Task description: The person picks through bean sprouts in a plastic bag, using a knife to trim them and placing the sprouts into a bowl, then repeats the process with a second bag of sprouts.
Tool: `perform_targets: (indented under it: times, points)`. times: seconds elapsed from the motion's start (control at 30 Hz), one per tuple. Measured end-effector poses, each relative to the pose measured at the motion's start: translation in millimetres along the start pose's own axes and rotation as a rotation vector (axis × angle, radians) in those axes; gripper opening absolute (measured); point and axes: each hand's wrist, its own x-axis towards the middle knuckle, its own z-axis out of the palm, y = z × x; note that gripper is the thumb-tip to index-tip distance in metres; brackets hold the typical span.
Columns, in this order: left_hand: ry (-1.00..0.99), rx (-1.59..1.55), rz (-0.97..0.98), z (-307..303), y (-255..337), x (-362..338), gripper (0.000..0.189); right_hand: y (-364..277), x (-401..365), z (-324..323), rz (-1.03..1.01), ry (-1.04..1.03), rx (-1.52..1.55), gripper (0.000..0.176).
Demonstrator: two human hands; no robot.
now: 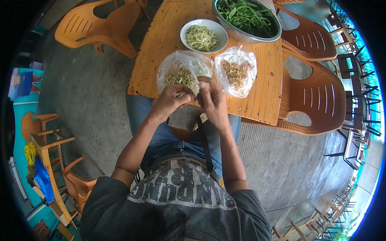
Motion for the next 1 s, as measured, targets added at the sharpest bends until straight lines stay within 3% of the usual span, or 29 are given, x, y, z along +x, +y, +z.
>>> perform_targets:
  times: [0.1,0.17,0.27,0.37,0.4,0.6,0.7,0.83,1.0]
  points:
    - [-0.101,-0.310,-0.114,-2.5,-5.7,-6.8,0.017,-19.4,2.5,-15.9,0.068,0.263,-0.006,0.035]
    - [-0.115,-0.459,-0.148,-5.0,-4.3,-16.0,0.020,-19.1,7.5,-44.1,-0.013,0.334,-0.099,0.037]
    - [-0.112,-0.623,-0.175,-14.1,-2.7,-27.4,0.021,-14.4,21.1,-84.4,-0.170,0.486,-0.896,0.031]
    - [-0.046,-0.768,-0.152,-22.8,-0.5,-36.8,0.018,-4.9,29.2,-103.6,-0.209,0.502,-1.109,0.024]
    - [-0.041,-0.816,-0.129,-28.7,-3.1,-37.9,0.018,-2.7,31.0,-101.9,-0.326,0.512,-1.064,0.018]
    - [0.103,-0.765,-0.029,-54.2,3.9,-36.3,0.017,-12.4,31.1,-88.1,-0.260,0.550,-1.023,0.016]
    - [0.163,-0.726,-0.030,-61.3,3.9,-33.2,0.020,-22.2,32.8,-51.8,-0.276,0.515,-0.765,0.018]
    - [0.220,-0.726,-0.021,-61.2,-4.3,-28.5,0.023,-9.0,35.1,7.7,-0.403,0.130,-0.833,0.020]
    - [0.216,-0.804,-0.002,-59.3,-13.0,-31.8,0.019,13.0,51.2,34.3,-0.300,-0.030,-1.007,0.025]
